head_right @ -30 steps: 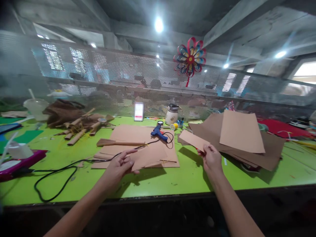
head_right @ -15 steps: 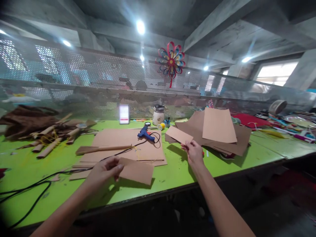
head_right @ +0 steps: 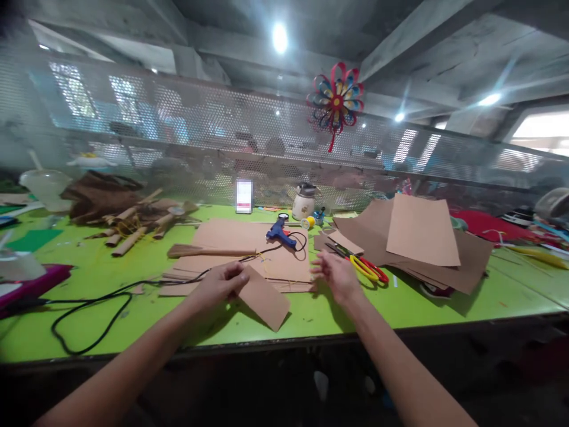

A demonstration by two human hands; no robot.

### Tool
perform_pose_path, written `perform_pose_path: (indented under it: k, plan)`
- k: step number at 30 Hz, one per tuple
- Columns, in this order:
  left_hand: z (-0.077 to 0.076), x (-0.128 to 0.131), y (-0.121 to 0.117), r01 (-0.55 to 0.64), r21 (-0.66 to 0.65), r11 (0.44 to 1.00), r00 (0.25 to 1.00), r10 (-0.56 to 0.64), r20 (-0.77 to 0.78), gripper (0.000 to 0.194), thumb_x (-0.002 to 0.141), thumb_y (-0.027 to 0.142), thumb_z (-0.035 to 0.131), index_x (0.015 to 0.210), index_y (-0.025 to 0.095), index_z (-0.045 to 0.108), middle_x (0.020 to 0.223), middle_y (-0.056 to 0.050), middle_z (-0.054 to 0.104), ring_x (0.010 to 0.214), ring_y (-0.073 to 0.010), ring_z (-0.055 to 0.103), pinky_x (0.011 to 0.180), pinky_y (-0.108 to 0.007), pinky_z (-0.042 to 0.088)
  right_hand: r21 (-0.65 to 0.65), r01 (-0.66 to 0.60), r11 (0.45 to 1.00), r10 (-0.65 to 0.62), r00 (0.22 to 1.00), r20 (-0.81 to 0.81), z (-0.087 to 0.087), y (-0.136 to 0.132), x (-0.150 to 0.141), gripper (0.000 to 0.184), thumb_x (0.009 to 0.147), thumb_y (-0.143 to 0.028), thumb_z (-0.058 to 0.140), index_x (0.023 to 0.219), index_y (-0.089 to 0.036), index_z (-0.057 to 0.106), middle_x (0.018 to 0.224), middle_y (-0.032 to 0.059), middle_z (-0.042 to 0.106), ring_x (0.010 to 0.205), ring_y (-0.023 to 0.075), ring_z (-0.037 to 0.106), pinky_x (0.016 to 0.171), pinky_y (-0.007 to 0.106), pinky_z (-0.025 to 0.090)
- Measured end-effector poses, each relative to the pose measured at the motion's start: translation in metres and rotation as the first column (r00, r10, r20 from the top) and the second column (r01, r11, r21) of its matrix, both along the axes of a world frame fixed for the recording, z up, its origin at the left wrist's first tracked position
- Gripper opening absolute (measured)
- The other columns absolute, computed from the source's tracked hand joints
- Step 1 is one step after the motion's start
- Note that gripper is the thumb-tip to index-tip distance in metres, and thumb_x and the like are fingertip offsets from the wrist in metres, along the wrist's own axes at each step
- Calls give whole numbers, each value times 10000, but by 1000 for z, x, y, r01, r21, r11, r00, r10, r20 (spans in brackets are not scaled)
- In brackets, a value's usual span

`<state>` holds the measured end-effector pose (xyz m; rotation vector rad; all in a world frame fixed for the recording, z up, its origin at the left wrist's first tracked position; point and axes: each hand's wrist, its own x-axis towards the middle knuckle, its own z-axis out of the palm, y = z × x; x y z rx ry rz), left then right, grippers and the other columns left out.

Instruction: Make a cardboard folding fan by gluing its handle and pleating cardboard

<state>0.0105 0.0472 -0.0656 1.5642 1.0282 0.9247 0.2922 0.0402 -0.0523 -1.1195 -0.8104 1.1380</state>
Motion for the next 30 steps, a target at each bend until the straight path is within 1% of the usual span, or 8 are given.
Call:
perform_pose_path:
  k: [2, 4, 7, 10, 13, 15, 23, 30]
  plan:
    - [0, 2, -3, 18, -5, 1000, 1000, -18, 16, 314, 750, 444, 584, 787, 134, 558, 600, 36, 483, 462, -73, 395, 415, -193, 293, 18, -268, 963, 251, 922, 294, -1, -10, -28, 193, 839, -307, 599, 839, -128, 672, 750, 56, 665, 638, 133, 621, 572, 239, 518]
    - [2, 4, -5, 36, 5, 999, 999, -36, 32, 316, 760, 449, 582, 774, 134, 562, 587, 44, 471, 462, -67, 378, 424, -191, 287, -17, -483, 876, 403, 710, 577, -1, -16, -50, 201, 799, -325, 637, 782, -131, 689, 694, 27, 654, 623, 118, 575, 569, 220, 461]
    - [12, 2, -3, 39, 26, 999, 999, -40, 18, 315, 757, 450, 586, 769, 136, 583, 582, 41, 489, 472, -74, 400, 445, -199, 319, -108, -556, 824, 452, 531, 717, 3, -13, -70, 206, 744, -322, 665, 683, -125, 672, 612, 1, 616, 569, 103, 508, 517, 206, 374]
    - [31, -14, 12, -77, 178, 981, 996, 82, -24, 318, 727, 430, 622, 827, 129, 638, 704, -19, 607, 586, -117, 520, 536, -233, 421, -131, -502, 855, 454, 601, 658, 5, -2, -73, 247, 702, -362, 688, 640, -131, 625, 562, -15, 567, 515, 90, 458, 472, 198, 322]
    - [50, -41, 39, -386, 415, 824, 896, 443, -45, 332, 705, 359, 643, 950, 137, 670, 816, -59, 663, 731, -162, 594, 645, -263, 468, -139, -445, 885, 443, 711, 545, 2, 11, -68, 297, 660, -417, 722, 642, -149, 594, 507, -43, 501, 454, 72, 391, 429, 189, 270]
    - [59, -57, 58, -417, 498, 761, 800, 567, -197, 324, 737, 316, 592, 982, 121, 674, 777, -61, 672, 690, -155, 601, 630, -257, 469, -176, -434, 883, 463, 753, 468, -2, 18, -67, 330, 635, -445, 740, 649, -158, 579, 454, -68, 437, 409, 61, 333, 399, 186, 216]
    - [46, -78, 102, -207, 471, 857, 675, 474, -565, 300, 778, 386, 560, 710, 136, 711, 632, -83, 685, 645, -197, 635, 648, -275, 455, -163, -539, 826, 561, 765, 316, -3, 31, -82, 357, 644, -448, 756, 652, -158, 547, 421, -91, 403, 374, 39, 270, 379, 186, 147]
    - [36, -132, 106, -205, 450, 869, 445, 492, -749, 509, 645, 344, 655, 1128, 182, 660, 1157, -123, 662, 1053, -292, 594, 843, -299, 432, -141, -531, 835, 549, 803, 232, -21, 42, -86, 353, 664, -442, 756, 685, -158, 548, 459, -90, 413, 380, 39, 302, 374, 178, 194]
